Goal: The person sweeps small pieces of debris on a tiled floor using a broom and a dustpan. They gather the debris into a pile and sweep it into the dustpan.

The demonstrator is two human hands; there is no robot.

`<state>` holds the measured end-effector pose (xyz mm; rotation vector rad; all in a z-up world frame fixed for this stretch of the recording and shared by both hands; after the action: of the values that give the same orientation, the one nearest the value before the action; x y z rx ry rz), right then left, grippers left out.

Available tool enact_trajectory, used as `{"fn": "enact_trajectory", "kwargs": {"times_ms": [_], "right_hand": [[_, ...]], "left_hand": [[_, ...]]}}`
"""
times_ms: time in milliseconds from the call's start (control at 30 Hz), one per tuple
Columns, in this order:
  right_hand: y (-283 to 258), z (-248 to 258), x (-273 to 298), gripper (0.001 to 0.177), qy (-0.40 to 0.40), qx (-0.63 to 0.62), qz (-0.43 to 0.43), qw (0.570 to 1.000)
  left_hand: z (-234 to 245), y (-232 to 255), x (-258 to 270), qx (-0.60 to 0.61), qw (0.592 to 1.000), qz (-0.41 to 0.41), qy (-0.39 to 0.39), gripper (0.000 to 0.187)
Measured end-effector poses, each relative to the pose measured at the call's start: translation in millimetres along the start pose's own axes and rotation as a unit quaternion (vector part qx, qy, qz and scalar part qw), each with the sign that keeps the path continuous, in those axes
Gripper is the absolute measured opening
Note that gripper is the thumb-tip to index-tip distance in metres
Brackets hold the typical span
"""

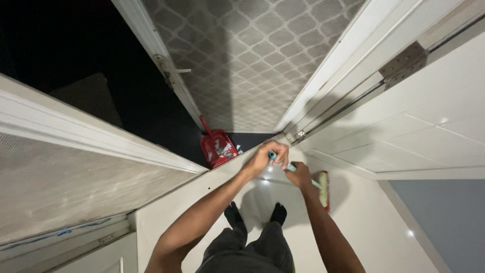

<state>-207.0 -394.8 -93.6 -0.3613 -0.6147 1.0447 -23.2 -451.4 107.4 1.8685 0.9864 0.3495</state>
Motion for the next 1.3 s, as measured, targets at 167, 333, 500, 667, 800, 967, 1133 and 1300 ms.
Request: {"fn": "enact_trajectory", "kwargs": {"times_ms": [167,333,500,667,800,967,1133,1300], "right_hand": [[52,-32,-6,0.036,0.042,0.014,0.004,0.999],[-1,-72,-12,0.058,0.022,-0.199,0.086,0.976],[-107,-105,10,0.035,-0.096,-0.292,0.077,0.949],[-223,-43,68,0.027,-0.140,-0.472,0.266,0.829],[-224,-5,84,0.025,-0.053,-0.429,0.386,0.815],[-144,0,50,0.013,-0.019,-0.375,0.343,0.861],[-28,83,35,0.016,0.060,-0.328,0.202,0.921],[144,166,8,0.031,0.152,-0.173,0.065,0.971]], "left_hand": [[10,-87,14,-0.001,0.998,0.055,-0.009,0.046],[26,-47,24,-0.283,0.948,-0.142,-0.018,0.027],[68,5,47,-0.033,0.998,0.008,-0.054,0.032],[73,41,89,-0.364,0.898,-0.223,0.107,0.021],[15,74,79,-0.380,0.871,-0.300,0.085,0.028],[-100,96,5,-0.217,0.959,-0.144,-0.115,0.018],[-181,52,-55,-0.180,0.971,-0.124,-0.094,0.038],[-242,-59,-114,0.047,0.994,0.025,-0.093,0.037]]}}
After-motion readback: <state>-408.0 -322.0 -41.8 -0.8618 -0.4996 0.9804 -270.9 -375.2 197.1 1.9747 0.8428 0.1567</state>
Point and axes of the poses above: each hand's wrist, its own x-axis away from the middle knuckle, its own z-axis out of the back of the hand, y = z × x, the point moved 7 cm from there along -x, towards the middle knuckle, and after that the axes turned 6 degrees about y, right-handed, at the moved point
